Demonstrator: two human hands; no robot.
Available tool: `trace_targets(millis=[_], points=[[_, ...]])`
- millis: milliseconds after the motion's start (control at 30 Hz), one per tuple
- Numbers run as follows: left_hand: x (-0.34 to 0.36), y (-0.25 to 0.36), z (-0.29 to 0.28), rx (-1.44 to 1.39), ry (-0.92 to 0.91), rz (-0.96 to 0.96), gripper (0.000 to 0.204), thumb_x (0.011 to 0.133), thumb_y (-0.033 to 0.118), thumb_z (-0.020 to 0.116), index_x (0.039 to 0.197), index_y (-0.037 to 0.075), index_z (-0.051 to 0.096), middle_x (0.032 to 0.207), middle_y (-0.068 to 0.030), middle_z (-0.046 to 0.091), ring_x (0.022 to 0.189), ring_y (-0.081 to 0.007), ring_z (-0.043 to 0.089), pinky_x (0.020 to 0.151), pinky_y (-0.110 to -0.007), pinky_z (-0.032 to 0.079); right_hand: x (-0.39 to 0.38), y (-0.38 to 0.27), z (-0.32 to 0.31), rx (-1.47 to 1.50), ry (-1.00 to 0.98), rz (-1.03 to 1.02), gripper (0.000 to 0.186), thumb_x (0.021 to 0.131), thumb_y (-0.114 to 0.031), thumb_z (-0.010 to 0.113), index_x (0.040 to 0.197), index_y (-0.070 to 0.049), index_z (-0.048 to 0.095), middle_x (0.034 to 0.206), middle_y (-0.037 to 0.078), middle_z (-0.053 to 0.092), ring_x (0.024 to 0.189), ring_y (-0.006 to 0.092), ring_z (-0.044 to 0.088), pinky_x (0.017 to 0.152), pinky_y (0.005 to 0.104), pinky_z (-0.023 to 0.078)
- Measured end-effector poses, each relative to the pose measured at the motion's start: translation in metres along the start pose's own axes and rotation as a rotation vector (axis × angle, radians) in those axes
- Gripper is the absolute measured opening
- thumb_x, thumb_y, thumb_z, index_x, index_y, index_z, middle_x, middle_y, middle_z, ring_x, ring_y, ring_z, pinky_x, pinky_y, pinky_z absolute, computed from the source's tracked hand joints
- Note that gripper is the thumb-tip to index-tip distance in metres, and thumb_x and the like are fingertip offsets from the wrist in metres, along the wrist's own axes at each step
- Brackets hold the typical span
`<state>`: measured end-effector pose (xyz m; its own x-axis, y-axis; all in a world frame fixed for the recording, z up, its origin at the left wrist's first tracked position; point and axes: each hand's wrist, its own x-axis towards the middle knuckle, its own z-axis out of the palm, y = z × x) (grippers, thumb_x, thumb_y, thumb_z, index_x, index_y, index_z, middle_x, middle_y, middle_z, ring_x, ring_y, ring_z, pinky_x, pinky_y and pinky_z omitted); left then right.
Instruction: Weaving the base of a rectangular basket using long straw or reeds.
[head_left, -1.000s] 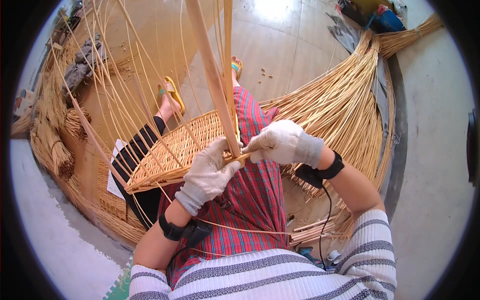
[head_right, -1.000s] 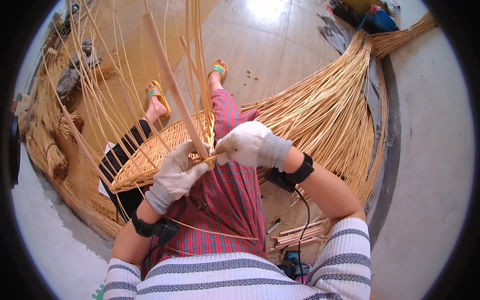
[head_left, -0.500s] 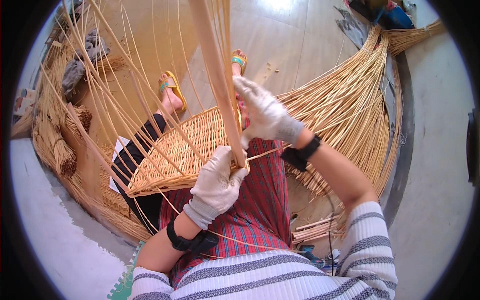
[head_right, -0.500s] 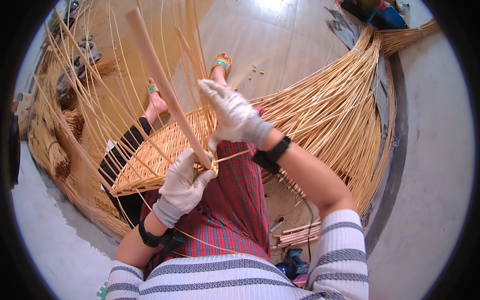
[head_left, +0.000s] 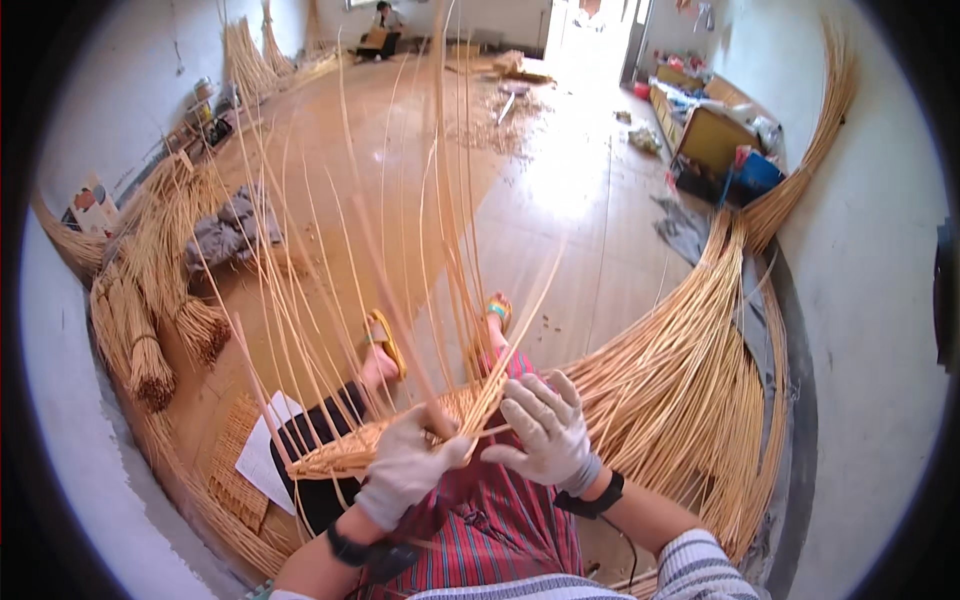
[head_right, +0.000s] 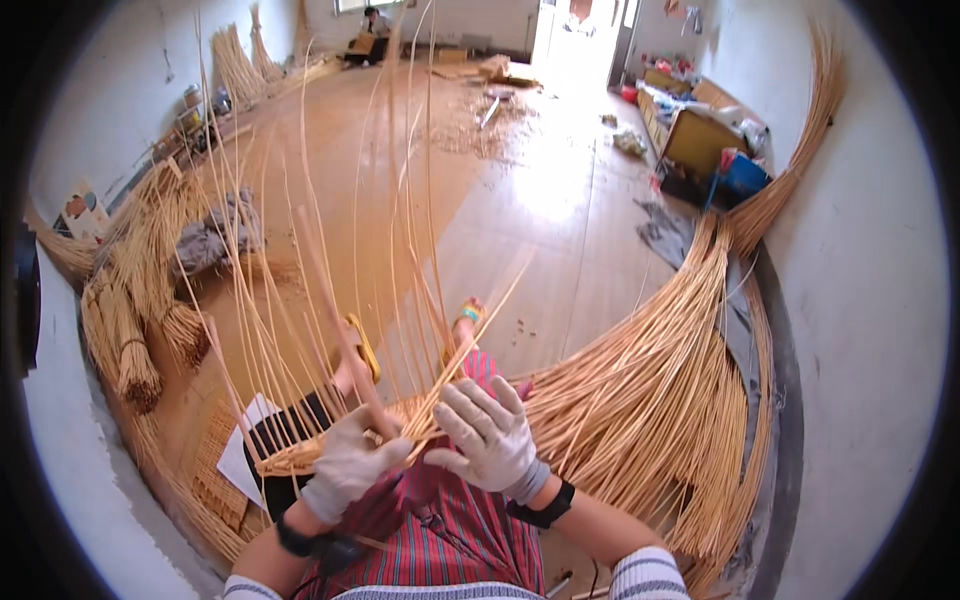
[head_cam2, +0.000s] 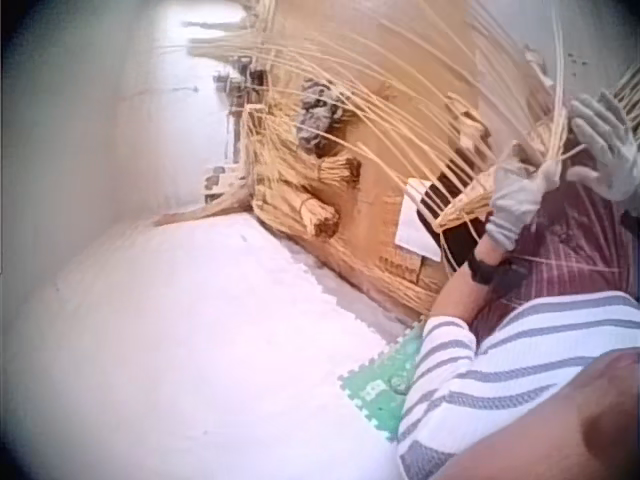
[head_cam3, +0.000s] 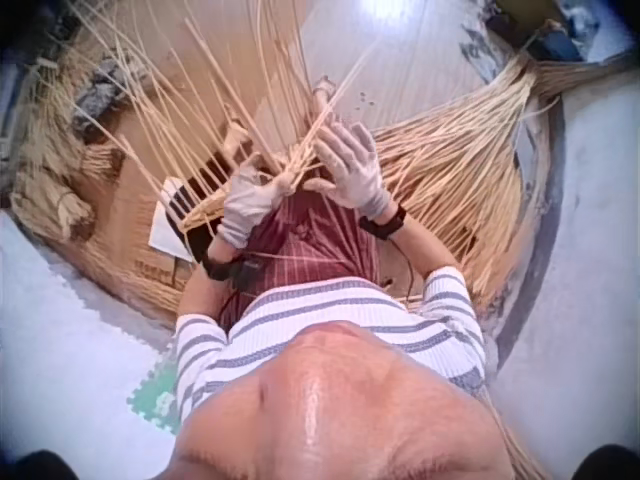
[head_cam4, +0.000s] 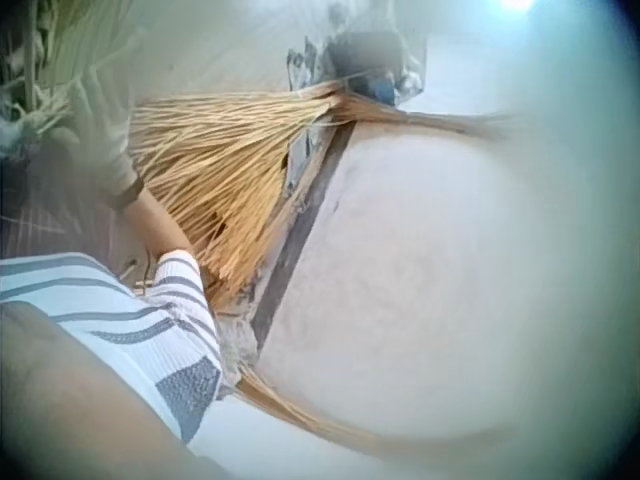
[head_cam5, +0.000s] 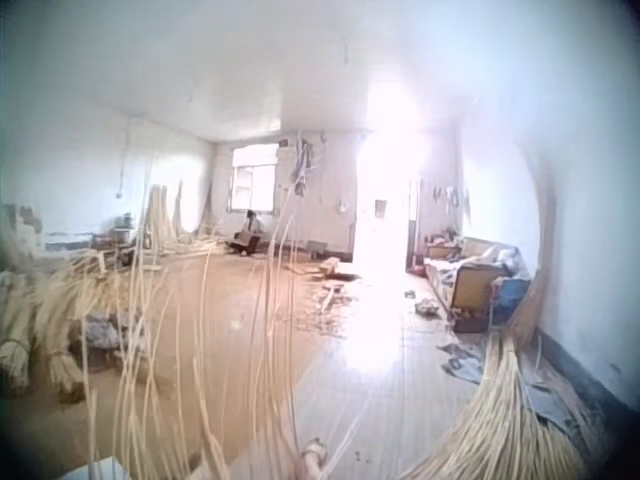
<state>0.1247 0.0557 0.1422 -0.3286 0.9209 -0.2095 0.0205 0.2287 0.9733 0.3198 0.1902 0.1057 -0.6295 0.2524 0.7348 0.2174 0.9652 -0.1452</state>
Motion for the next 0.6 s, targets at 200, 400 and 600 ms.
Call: trace_targets(millis=[200, 400, 600], points=[[-0.108, 0.016, -0.019, -0.275, -0.265, 0.017, 0.022, 0.096, 0.002, 0.075, 0.114, -0.001, 0.062, 0.098, -0.0046, 0.068, 0.089, -0.0106, 0.068, 0.08, -0.026, 0.058, -0.037, 0.005, 0.022, 0.209, -0.191, 0.061, 0.076, 0.073, -0.035, 0.084, 0.137, -0.003, 0.059, 0.127, 0.017, 0.064, 0.126, 0.0375, 0.06, 0.118, 0.0558, 0.039], [-0.114, -0.009, -0.034, -0.277, -0.435, 0.212, 0.023, 0.093, 0.0, 0.078, 0.111, 0.002, 0.064, 0.098, -0.0029, 0.068, 0.09, -0.0102, 0.067, 0.082, -0.026, 0.058, -0.068, -0.032, -0.029, -0.005, -0.184, 0.035, 0.027, 0.07, -0.023, 0.083, 0.092, -0.016, 0.069, 0.085, 0.004, 0.065, 0.081, 0.0266, 0.066, 0.071, 0.0415, 0.05], [-0.044, -0.077, -0.131, -0.211, -0.338, 0.046, 0.017, 0.096, 0.008, 0.075, 0.108, 0.007, 0.063, 0.094, 0.0003, 0.064, 0.073, -0.0076, 0.063, 0.066, -0.025, 0.055, -0.033, -0.067, 0.012, -0.302, -0.438, 0.076, 0.021, 0.082, -0.029, 0.072, 0.096, -0.017, 0.062, 0.082, 0.004, 0.064, 0.075, 0.0265, 0.065, 0.065, 0.0433, 0.049]])
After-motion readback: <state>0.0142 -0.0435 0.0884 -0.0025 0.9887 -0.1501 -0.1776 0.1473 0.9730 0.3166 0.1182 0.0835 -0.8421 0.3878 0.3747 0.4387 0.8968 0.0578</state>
